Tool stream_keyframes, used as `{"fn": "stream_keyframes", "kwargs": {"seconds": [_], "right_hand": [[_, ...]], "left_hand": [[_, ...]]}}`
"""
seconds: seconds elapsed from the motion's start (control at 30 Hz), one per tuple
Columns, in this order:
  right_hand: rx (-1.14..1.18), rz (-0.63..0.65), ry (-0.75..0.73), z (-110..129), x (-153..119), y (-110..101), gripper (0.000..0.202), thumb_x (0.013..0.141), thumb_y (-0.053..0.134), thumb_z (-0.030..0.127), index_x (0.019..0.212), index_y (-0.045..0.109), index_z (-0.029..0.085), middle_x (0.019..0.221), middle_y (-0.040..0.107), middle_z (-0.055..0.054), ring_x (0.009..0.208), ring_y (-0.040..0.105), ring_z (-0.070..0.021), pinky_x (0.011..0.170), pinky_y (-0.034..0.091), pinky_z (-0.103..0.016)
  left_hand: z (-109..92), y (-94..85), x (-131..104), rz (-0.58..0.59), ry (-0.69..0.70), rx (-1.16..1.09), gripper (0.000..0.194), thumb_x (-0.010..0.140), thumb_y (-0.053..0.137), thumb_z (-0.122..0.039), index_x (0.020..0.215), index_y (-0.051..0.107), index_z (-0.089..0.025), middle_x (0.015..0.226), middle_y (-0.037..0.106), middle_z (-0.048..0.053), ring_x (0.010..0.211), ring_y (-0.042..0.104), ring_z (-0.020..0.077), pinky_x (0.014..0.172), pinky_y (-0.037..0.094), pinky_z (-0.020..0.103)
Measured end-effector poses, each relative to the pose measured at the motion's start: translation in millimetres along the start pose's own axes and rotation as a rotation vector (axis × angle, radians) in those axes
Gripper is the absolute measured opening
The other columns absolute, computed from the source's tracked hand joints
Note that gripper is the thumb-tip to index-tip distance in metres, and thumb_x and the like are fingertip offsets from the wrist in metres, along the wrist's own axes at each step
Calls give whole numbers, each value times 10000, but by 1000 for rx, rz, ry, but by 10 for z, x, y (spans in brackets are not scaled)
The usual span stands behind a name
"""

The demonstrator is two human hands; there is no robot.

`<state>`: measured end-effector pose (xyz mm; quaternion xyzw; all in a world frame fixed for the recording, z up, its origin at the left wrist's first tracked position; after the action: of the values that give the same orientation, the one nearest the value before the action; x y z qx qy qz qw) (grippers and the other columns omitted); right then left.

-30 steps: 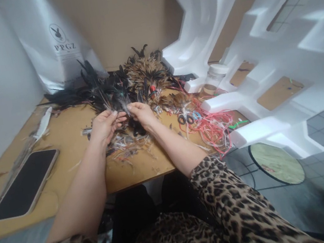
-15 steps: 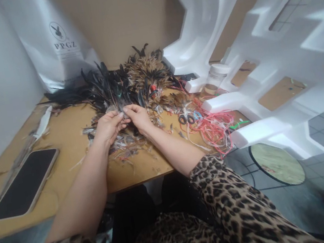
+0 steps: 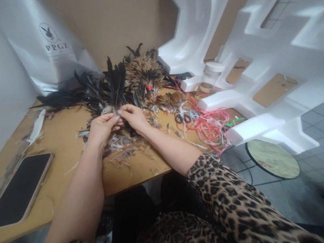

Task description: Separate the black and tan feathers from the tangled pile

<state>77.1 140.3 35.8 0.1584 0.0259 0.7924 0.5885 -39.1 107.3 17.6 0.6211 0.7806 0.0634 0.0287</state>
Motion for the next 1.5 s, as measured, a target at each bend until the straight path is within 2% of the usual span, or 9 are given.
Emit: {"fn": "stream_keyframes", "kwargs": {"seconds": [0.2, 0.37, 0.77, 0.87, 1.0, 1.13, 1.3, 1.4, 1.5], "right_hand": [[74, 62, 25, -9, -17, 69, 249, 677, 665, 381, 703, 543, 166, 562, 535, 61, 514, 485, -62, 555, 418, -202], [33, 56, 7, 18, -20, 50, 220, 670, 670, 345, 699, 556, 159, 557, 541, 65, 516, 476, -48, 559, 408, -185], [-80, 153, -17, 51, -8, 69, 283, 678, 655, 428, 683, 579, 155, 571, 557, 45, 544, 492, -65, 575, 407, -194], [-106, 121, -31, 62, -6, 52, 290, 657, 669, 430, 661, 568, 158, 574, 549, 48, 548, 487, -66, 560, 397, -189], [-45, 48, -9, 50, 1, -3, 281, 641, 677, 415, 652, 557, 161, 558, 527, 55, 532, 467, -64, 536, 387, -188], [-48, 68, 40, 5, -11, 12, 273, 643, 673, 407, 649, 551, 163, 530, 513, 62, 512, 453, -63, 527, 378, -190], [-230, 132, -88, 125, 25, 12, 269, 693, 634, 412, 651, 606, 147, 587, 559, 42, 573, 473, -69, 585, 385, -193], [-379, 142, -166, 247, 86, -93, 251, 739, 593, 384, 722, 658, 142, 656, 613, 16, 622, 520, -87, 626, 405, -207], [-534, 13, -220, 414, 169, -399, 209, 756, 569, 304, 809, 678, 134, 763, 664, -17, 697, 580, -111, 696, 436, -229]], "left_hand": [[-15, -26, 17, -3, 39, 15, 80, 616, 724, -194, 663, 692, -138, 628, 673, 48, 543, 610, 96, 476, 466, 141], [-29, 45, -5, 55, 35, -6, 73, 615, 712, -198, 632, 680, -135, 623, 669, 58, 523, 590, 91, 436, 424, 135], [-90, 1, -20, -5, 66, 67, 17, 619, 687, -143, 634, 681, -136, 590, 657, 60, 443, 530, 87, 384, 371, 161], [-104, 9, -33, -6, 77, 99, 39, 619, 686, -154, 653, 693, -136, 564, 650, 50, 412, 508, 77, 379, 372, 158], [-88, 74, -44, 50, 67, 71, 123, 613, 710, -195, 722, 711, -137, 615, 673, 54, 508, 588, 103, 442, 448, 161], [-3, 75, -38, 56, -2, 25, 126, 602, 720, -184, 711, 698, -126, 648, 685, 76, 544, 619, 114, 463, 469, 162], [21, 64, -31, 50, -23, 28, 92, 623, 714, -186, 679, 672, -126, 625, 674, 70, 519, 610, 100, 447, 447, 149], [9, 42, -29, 25, -19, 19, 102, 633, 715, -192, 693, 668, -123, 645, 678, 68, 510, 604, 89, 439, 439, 141], [5, 24, -20, 8, -12, 5, 109, 636, 716, -188, 698, 662, -117, 668, 684, 72, 514, 607, 87, 433, 435, 135]]}}
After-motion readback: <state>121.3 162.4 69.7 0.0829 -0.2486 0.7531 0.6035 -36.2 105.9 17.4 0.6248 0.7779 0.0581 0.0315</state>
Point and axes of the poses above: each hand's wrist, its own x-axis towards the middle knuckle, its own y-axis out of the palm, z = x × y, the point moved 10 cm from there along x, towards the middle knuckle
